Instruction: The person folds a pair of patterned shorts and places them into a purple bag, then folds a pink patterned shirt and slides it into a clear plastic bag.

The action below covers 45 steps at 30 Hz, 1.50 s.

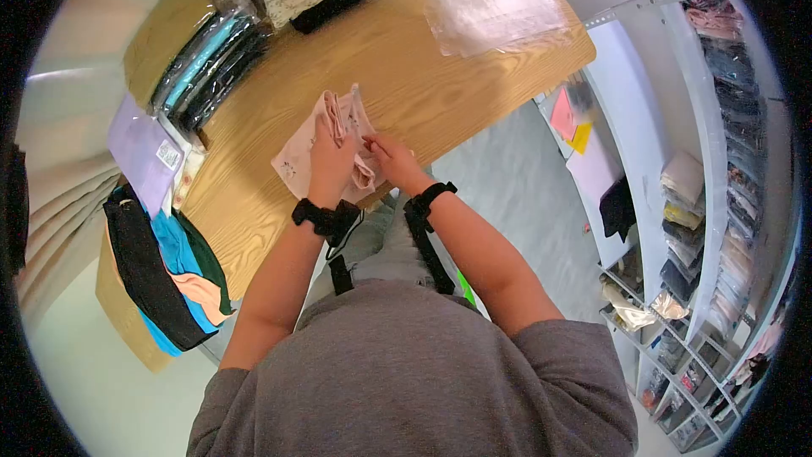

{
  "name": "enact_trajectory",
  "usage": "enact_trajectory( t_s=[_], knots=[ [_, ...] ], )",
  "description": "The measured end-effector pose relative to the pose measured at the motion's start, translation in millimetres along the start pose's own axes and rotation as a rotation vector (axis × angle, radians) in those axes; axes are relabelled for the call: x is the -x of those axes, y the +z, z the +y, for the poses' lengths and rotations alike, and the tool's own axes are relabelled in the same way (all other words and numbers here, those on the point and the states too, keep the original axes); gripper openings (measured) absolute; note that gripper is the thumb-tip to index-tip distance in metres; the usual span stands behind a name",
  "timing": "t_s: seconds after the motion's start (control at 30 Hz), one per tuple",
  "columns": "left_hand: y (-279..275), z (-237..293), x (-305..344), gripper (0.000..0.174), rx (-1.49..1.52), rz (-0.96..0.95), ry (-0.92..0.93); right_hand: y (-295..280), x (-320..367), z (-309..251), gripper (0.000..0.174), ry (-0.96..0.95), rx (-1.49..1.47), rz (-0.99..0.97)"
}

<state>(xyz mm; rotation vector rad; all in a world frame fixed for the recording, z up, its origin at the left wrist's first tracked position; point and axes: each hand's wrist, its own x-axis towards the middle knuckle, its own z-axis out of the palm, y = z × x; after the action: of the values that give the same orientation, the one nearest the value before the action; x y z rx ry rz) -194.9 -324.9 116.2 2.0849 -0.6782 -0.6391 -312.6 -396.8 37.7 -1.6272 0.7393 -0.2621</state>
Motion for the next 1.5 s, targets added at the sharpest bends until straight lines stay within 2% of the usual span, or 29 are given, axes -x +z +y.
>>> enact_trajectory(
  t_s=[0.07, 0.17, 0.2, 0.23, 0.27, 0.3, 0.37, 0.43, 0.5, 0.53, 0.6, 0.67, 0.7, 0.77, 0.9, 0.97, 1.0, 1.07, 1.1, 1.17, 1.33, 1.5],
  knots=[
    [15.9, 0.4, -4.7, 0.064, 0.01, 0.004, -0.014, -4.3, -0.2, -3.9, 0.037, 0.166, -0.431, -0.103],
    [29.2, -2.8, -13.7, 0.066, 0.0, -0.027, -0.047, -8.8, -6.2, 11.9, 0.046, 0.202, -0.426, -0.147],
    [32.6, -6.3, -15.5, 0.069, -0.022, -0.061, -0.073, -14.7, -6.2, -0.4, 0.046, 0.205, -0.426, -0.142],
    [35.0, -10.5, -16.2, 0.069, -0.022, -0.066, -0.075, -22.1, -6.1, -12.9, 0.047, 0.319, -0.332, -0.187],
    [35.1, -13.1, -16.8, 0.068, -0.012, -0.169, -0.112, -26.3, -5.8, -21.4, 0.049, 0.432, -0.236, -0.233],
    [34.2, -16.0, -17.6, 0.068, -0.001, -0.272, -0.15, -23.4, -7.4, -11.5, 0.049, 0.435, -0.238, -0.232],
    [27.4, -23.5, -14.5, 0.063, 0.066, -0.295, -0.147, -13.0, -12.2, 10.6, 0.044, 0.136, -0.363, -0.135],
    [12.1, -33.2, -7.9, 0.059, 0.135, -0.317, -0.144, -17.0, -8.7, -12.4, 0.042, 0.159, -0.272, -0.119],
    [-12.5, -46.8, 1.7, 0.052, 0.033, -0.285, 0.069, -17.8, -5.6, -21.8, 0.039, 0.182, -0.183, -0.107],
    [-25.8, -53.0, 5.7, 0.052, 0.032, -0.286, 0.066, -17.8, -4.5, -22.2, 0.04, 0.16, -0.098, -0.06],
    [-49.0, -60.3, 15.4, 0.05, -0.535, -0.221, 0.555, -13.0, -1.6, -18.5, 0.043, 0.138, -0.014, -0.018],
    [-58.5, -61.9, 29.6, 0.052, -0.617, -0.234, 0.556, -4.6, 2.3, -14.9, 0.048, 0.043, -0.134, 0.103],
    [-61.3, -63.0, 33.1, 0.055, -0.698, -0.247, 0.562, -3.3, 4.6, -15.3, 0.048, 0.044, -0.131, 0.095],
    [-60.9, -72.9, 37.7, 0.058, -0.73, -0.256, 0.521, -3.5, 12.1, -21.0, 0.05, 0.204, 0.134, 0.128],
    [-53.3, -86.7, 44.5, 0.067, -0.792, -0.234, 0.429, 0.8, 15.4, -41.0, 0.051, 0.289, 0.389, 0.21],
    [-54.2, -86.4, 44.9, 0.068, -0.776, -0.212, 0.443, 6.7, 12.2, -44.0, 0.048, -0.287, 0.706, 0.21],
    [-55.2, -84.2, 44.7, 0.069, -0.762, -0.198, 0.465, 10.8, 6.5, -43.6, 0.048, -0.291, 0.707, 0.202],
    [-54.9, -81.4, 38.1, 0.07, -0.737, -0.191, 0.47, 19.1, -15.3, -43.2, 0.052, -0.605, 0.935, 0.058],
    [-55.4, -81.1, 32.9, 0.071, -0.712, -0.189, 0.481, 22.6, -22.2, -43.1, 0.052, -0.613, 0.934, 0.055],
    [-52.7, -86.0, 22.0, 0.072, -0.736, -0.185, 0.451, 27.8, -34.1, -39.0, 0.055, -0.477, 1.047, 0.042],
    [-48.4, -99.4, 15.9, 0.074, -0.79, -0.242, 0.38, 29.9, -45.3, -18.0, 0.057, -0.46, 1.068, 0.007],
    [-49.6, -102.4, 11.8, 0.075, -0.77, -0.207, 0.43, 24.7, -47.5, -24.4, 0.056, -0.492, 1.035, 0.003]
  ],
)
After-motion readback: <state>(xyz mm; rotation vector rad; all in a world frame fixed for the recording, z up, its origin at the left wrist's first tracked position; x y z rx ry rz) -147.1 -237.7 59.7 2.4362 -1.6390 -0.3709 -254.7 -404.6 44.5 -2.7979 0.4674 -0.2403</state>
